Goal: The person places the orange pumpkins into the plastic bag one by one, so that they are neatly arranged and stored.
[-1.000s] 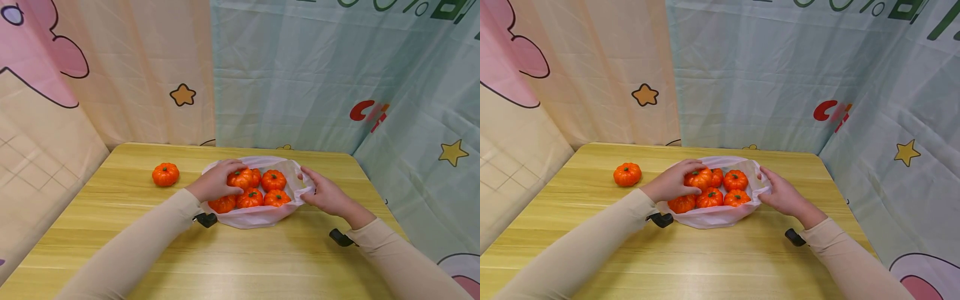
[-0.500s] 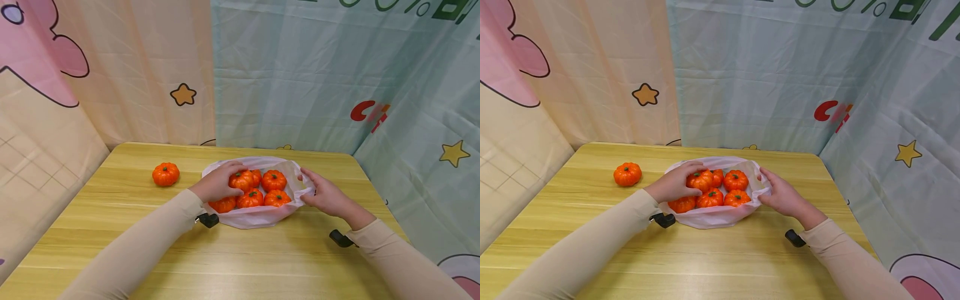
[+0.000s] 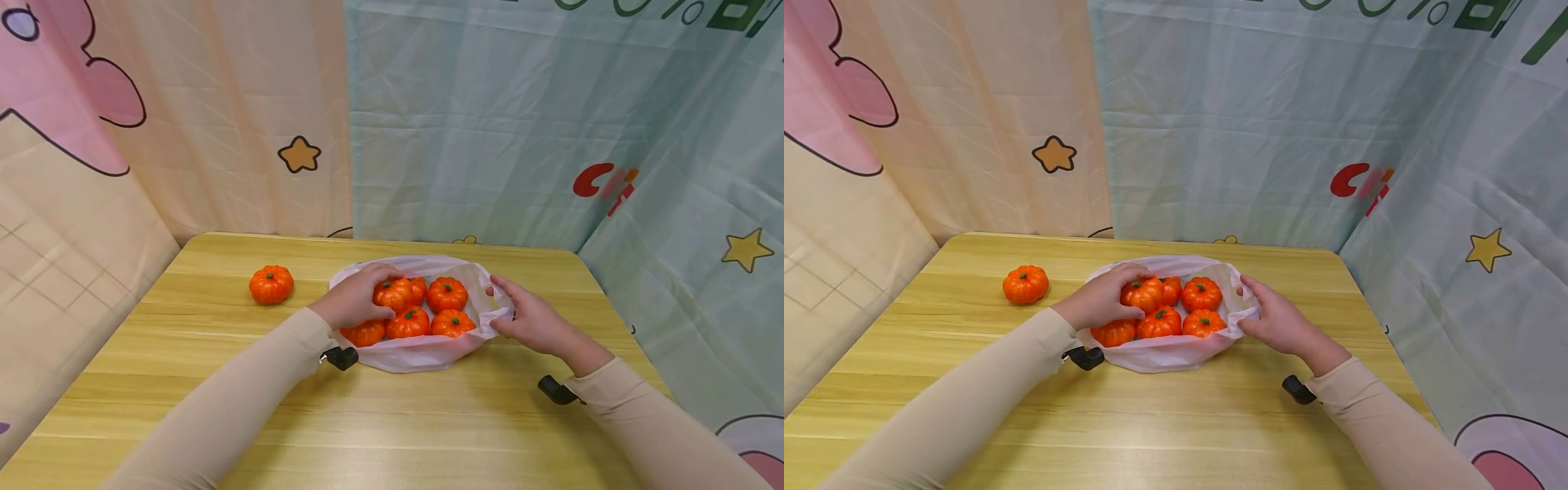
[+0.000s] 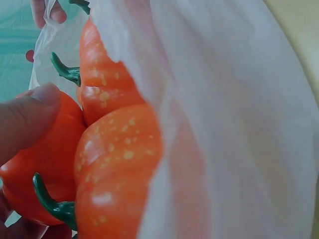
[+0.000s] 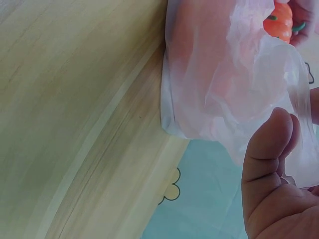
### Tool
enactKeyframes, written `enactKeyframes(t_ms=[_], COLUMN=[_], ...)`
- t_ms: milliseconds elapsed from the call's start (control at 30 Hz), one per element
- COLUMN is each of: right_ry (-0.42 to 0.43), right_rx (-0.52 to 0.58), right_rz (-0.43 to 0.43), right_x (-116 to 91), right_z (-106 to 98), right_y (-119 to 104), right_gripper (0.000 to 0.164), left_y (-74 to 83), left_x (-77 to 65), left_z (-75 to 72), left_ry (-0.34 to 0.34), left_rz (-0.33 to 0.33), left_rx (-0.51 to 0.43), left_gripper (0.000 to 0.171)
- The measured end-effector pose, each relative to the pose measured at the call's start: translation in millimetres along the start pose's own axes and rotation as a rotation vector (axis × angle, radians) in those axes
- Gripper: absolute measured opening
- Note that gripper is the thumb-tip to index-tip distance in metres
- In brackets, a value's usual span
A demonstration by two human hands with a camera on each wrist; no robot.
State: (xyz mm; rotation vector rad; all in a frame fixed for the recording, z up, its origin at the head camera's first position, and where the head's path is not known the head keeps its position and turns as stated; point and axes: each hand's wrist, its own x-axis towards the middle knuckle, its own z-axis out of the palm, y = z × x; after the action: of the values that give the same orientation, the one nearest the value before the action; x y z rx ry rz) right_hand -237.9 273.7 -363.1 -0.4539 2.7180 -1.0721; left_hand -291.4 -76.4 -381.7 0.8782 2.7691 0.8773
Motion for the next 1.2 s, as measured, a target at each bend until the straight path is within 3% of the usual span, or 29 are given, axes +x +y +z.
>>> enactKeyframes(t_ms=[867, 1200], right_ry=[-0.006, 0.011], right_rx=[0.008, -0.010], right_rz=[0.004, -0.003], right_x=[0.6, 1.3], right_z=[1.2, 2.4], right_y=[0.3, 0.9], right_gripper=[0.089, 0.089], left_y=[-1.7, -0.9], left_x=[0.3, 2.0], left_z=[1.9, 1.3], left_ry=[0.000, -0.005], left_rz=[-0.007, 0.024], left_rx=[-0.022, -0.021], left_gripper=[0.071, 0.072])
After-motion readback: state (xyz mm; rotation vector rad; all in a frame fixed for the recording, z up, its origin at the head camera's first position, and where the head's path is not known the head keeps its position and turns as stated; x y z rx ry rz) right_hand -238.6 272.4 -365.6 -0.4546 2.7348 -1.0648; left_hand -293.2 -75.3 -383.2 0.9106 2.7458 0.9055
